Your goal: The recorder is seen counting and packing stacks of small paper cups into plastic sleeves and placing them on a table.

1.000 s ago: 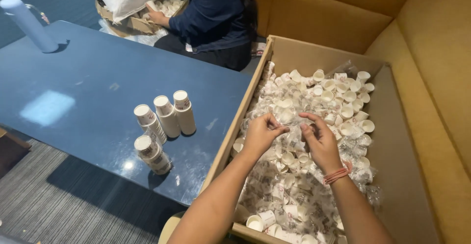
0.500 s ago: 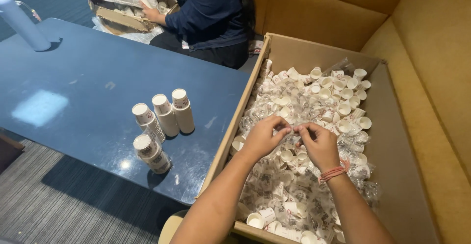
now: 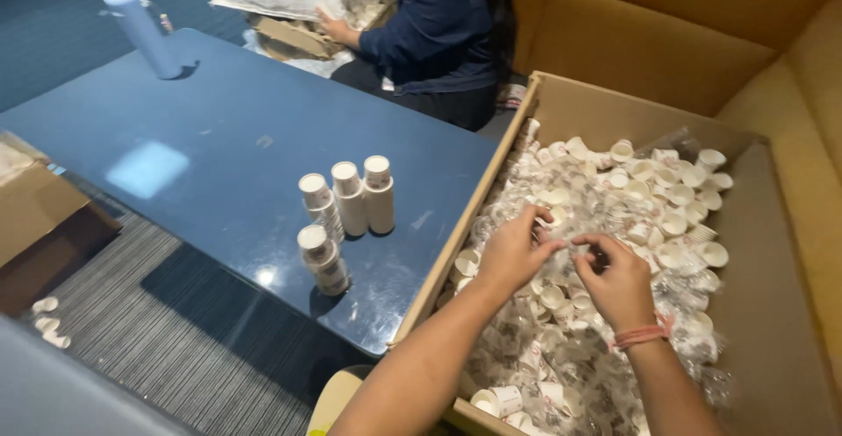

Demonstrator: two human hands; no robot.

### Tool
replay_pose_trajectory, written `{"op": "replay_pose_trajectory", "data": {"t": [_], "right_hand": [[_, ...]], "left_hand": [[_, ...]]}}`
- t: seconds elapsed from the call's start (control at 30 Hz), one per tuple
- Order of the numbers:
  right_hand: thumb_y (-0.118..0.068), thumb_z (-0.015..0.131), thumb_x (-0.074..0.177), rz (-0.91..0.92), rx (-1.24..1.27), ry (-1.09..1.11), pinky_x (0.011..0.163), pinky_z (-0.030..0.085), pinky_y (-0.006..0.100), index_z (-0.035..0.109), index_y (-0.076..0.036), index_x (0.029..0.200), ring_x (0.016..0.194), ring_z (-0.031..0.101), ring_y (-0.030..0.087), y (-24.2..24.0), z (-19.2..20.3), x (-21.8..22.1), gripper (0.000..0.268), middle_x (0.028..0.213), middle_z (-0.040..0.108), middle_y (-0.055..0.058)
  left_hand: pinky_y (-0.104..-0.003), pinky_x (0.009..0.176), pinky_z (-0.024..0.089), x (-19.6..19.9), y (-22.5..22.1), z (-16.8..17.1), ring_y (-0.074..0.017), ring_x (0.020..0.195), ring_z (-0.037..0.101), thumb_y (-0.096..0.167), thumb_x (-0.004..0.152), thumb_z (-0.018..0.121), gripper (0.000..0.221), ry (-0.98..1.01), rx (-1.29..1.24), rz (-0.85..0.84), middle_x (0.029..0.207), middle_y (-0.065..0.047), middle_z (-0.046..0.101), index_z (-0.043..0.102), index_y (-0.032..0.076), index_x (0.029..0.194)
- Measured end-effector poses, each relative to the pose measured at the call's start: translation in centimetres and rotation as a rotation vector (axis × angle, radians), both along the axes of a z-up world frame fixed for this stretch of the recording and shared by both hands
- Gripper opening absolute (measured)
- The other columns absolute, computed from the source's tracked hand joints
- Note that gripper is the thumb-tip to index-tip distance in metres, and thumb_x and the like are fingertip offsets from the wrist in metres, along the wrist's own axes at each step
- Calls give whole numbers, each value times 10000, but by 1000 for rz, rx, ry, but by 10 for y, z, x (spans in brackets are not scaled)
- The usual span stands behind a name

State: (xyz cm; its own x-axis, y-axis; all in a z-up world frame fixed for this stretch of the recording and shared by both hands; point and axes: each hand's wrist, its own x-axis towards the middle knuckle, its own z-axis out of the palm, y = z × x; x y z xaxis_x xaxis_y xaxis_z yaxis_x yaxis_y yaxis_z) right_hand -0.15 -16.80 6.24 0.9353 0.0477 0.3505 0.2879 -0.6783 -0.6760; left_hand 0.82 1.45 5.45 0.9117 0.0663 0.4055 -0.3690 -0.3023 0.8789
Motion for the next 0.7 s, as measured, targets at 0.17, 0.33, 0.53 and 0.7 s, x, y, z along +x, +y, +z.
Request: {"op": "replay_pose_trajectory", "data": {"t": [0.17, 0.33, 0.53, 0.7], "right_hand": [[-67, 723, 868, -54, -6, -269, 666, 537, 299, 717, -86, 1187, 691, 644, 142, 10, 17, -12, 320, 811, 641, 29], [-98, 732, 920, -90, -113, -240, 593, 487, 317, 693, -51, 1199, 602, 591, 153, -1, 1, -3, 286, 714, 617, 53], [-157, 726, 984, -183, -80, -134, 538, 446, 324, 749, -84, 1053, 536, 543, 150, -21, -7, 7, 103, 628, 607, 64], [-204, 757, 945, -201, -152, -90, 542, 469, 332, 760, -107, 1060, 523, 573, 158, -21, -6, 9, 151, 617, 627, 75]], "left_hand": [[-441, 717, 550, 8, -3, -19, -318, 794, 709, 331, 904, 725, 262, 30, 149, 48, 845, -132, 728, 730, 101, 1031], [-427, 732, 563, 13, -4, -21, -293, 777, 731, 373, 1006, 567, 316, 103, 67, -59, 806, -110, 745, 767, 128, 1023], [-411, 791, 543, 10, 11, 3, -268, 864, 711, 319, 1007, 537, 288, 125, -38, 149, 885, -93, 728, 746, 136, 1081], [-496, 1054, 410, 20, 45, 15, -355, 1230, 482, 151, 898, 687, 399, -110, -64, 751, 1290, -137, 490, 544, 79, 1263]]}}
